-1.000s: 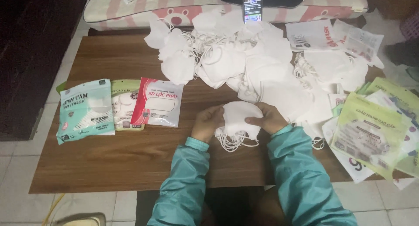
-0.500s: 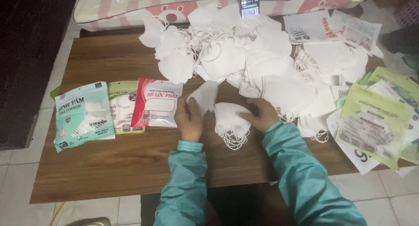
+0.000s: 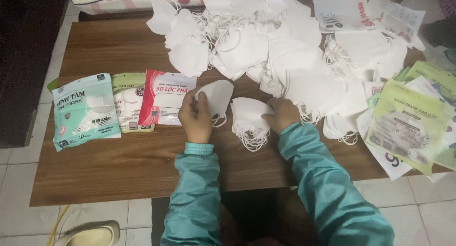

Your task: Sorting and stacking individual white face masks from a large pile on a wooden table.

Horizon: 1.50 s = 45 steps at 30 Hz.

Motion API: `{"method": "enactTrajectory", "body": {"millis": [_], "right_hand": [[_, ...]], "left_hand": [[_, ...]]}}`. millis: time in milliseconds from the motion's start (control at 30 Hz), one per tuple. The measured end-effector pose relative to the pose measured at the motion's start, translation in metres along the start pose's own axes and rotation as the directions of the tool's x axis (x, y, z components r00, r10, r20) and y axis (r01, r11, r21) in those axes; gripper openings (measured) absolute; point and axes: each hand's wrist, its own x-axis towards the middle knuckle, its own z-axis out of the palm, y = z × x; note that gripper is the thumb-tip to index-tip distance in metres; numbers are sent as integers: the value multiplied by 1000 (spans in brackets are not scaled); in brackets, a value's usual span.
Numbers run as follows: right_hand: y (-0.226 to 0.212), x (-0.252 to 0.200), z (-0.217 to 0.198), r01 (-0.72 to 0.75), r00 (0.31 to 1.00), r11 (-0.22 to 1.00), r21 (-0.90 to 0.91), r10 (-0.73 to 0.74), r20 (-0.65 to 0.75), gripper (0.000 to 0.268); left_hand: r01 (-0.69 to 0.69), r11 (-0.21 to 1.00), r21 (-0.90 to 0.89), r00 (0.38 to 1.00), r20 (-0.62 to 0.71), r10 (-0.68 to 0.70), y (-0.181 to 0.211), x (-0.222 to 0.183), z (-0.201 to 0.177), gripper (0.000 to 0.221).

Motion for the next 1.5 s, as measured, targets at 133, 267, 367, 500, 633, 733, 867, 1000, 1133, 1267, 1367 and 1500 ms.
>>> {"method": "enactTrajectory", "body": {"millis": [133, 267, 367, 500, 633, 733, 867, 1000, 1133, 1267, 1367, 1500], "right_hand": [[14, 8, 13, -26, 998, 998, 66, 29, -53, 31], [25, -1, 2, 37, 980, 860, 508, 69, -188, 23], [32, 0, -2, 140, 982, 615, 776, 11, -186, 20], [23, -1, -3, 105, 994, 374, 922, -54, -92, 27], [13, -1, 4, 97, 994, 303, 948, -76, -78, 23], [3, -7, -2, 78, 995, 310, 948, -86, -53, 22], [-5, -10, -5, 17, 997, 345, 938, -73, 9, 26], [-2, -11, -8, 136, 991, 711, 690, -90, -102, 44], [-10, -11, -8, 47, 999, 888, 457, -29, -46, 47], [-16, -3, -7, -44, 994, 995, 88, 35, 99, 77], [-15, -1, -5, -72, 993, 995, 68, 66, 96, 74], [-3, 6, 6, -59, 998, 997, 55, 57, 31, 49]], "left_hand": [[5, 999, 33, 1000, 0, -5, 3, 1, 0, 17], [55, 997, 48, 998, 39, -57, 15, -1, -2, 18], [66, 997, 42, 991, 113, -70, 8, 3, -2, 17], [159, 987, -26, 952, 268, -146, 7, -5, 2, 14], [200, 979, -40, 924, 339, -175, 6, -10, 6, 14], [210, 976, -58, 916, 362, -175, 10, -13, 7, 16], [196, 979, -53, 923, 346, -166, 18, -13, 5, 17], [87, 995, 54, 982, 162, -95, 19, -3, 4, 14], [-138, 990, 36, 990, -31, 140, 7, -1, 1, 17], [-170, 984, -47, 982, -85, 166, 7, 1, -3, 17], [-155, 986, -65, 985, -84, 150, 12, 0, -5, 18], [-123, 991, -47, 990, -71, 120, 11, 2, -7, 18]]}}
